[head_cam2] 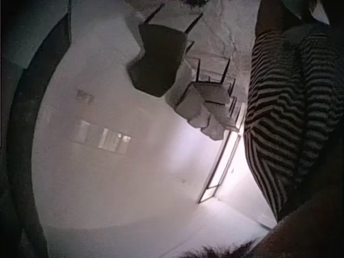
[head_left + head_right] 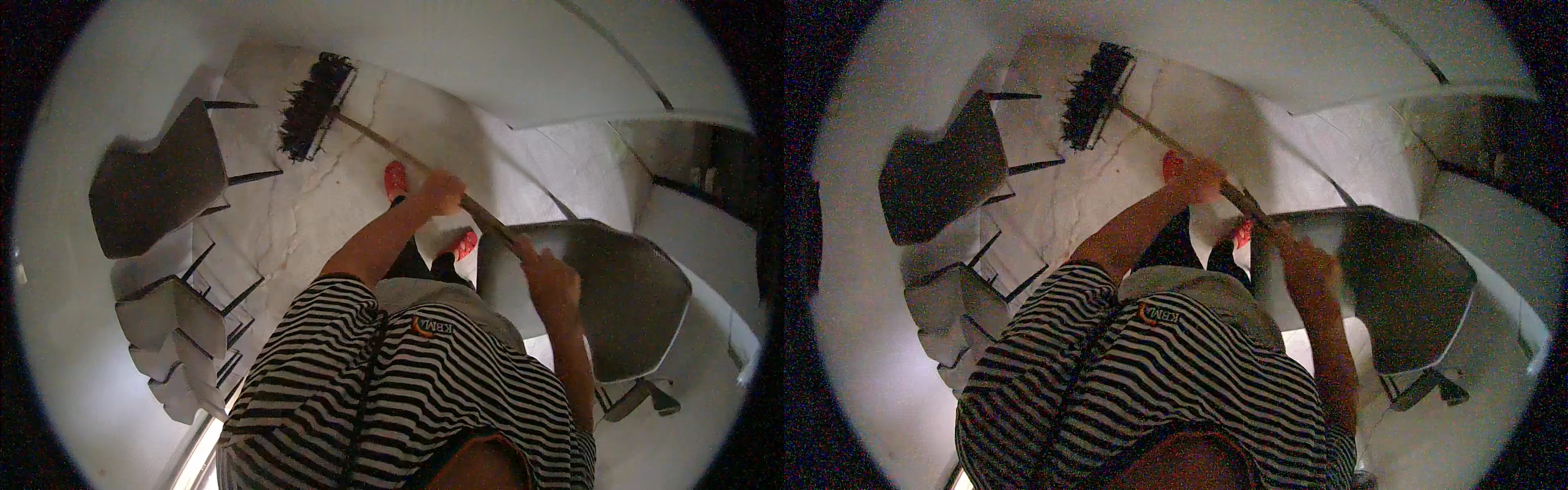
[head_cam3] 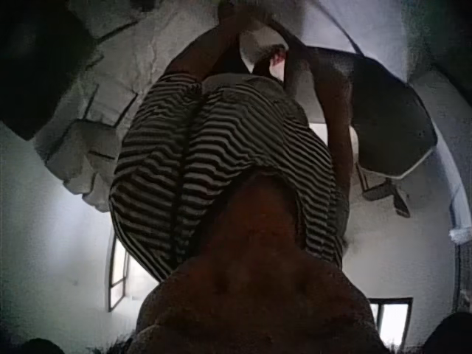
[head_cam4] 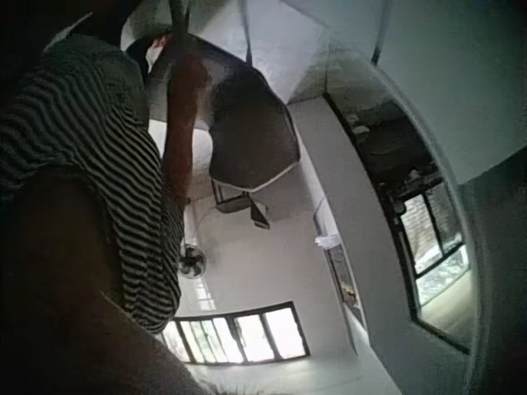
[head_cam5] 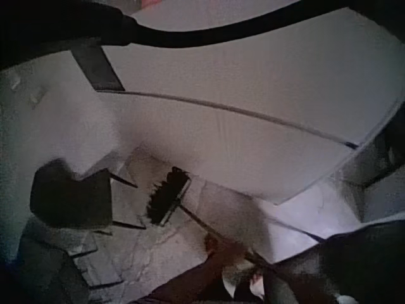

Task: The person sweeps a tiled floor with a broom, moving several chairs to reach areas underneath. The person continues sweeping around the room, repositioning chairs as needed to access the floor beneath them.

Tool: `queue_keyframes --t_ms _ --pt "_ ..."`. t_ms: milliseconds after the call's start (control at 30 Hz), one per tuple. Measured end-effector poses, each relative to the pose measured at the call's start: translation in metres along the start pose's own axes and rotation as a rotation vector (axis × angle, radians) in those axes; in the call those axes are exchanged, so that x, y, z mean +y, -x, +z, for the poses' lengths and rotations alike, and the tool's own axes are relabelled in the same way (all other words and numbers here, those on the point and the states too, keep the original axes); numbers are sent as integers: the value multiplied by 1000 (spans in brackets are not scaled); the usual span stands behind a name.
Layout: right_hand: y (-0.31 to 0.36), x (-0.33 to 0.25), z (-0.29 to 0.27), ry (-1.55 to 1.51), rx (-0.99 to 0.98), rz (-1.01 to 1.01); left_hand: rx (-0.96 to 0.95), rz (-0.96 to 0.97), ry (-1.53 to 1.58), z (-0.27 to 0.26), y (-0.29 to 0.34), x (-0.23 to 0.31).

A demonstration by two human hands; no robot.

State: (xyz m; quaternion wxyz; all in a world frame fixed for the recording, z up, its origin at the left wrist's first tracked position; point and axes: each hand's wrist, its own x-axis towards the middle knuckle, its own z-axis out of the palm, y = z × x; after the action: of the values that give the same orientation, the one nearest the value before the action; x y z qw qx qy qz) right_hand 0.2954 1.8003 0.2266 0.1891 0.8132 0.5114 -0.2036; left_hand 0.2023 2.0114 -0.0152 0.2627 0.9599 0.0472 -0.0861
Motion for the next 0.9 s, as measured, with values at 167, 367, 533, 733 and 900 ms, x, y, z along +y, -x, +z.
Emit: queue_keyframes --t_ms 167,367,533,733,900 --pt "147 75 -19 84 25 156 -411 183 124 -24 -35 181" --pt "282 102 -102 -67 -5 331 -357 502 342 -56 -38 329" --pt "261 88 -99 -206 -10 369 -483 486 404 -43 -47 321" --pt "262 100 -83 52 106 194 -392 560 234 -46 -41 299" --pt "205 62 -101 160 -97 281 -280 337 408 -56 -23 240"
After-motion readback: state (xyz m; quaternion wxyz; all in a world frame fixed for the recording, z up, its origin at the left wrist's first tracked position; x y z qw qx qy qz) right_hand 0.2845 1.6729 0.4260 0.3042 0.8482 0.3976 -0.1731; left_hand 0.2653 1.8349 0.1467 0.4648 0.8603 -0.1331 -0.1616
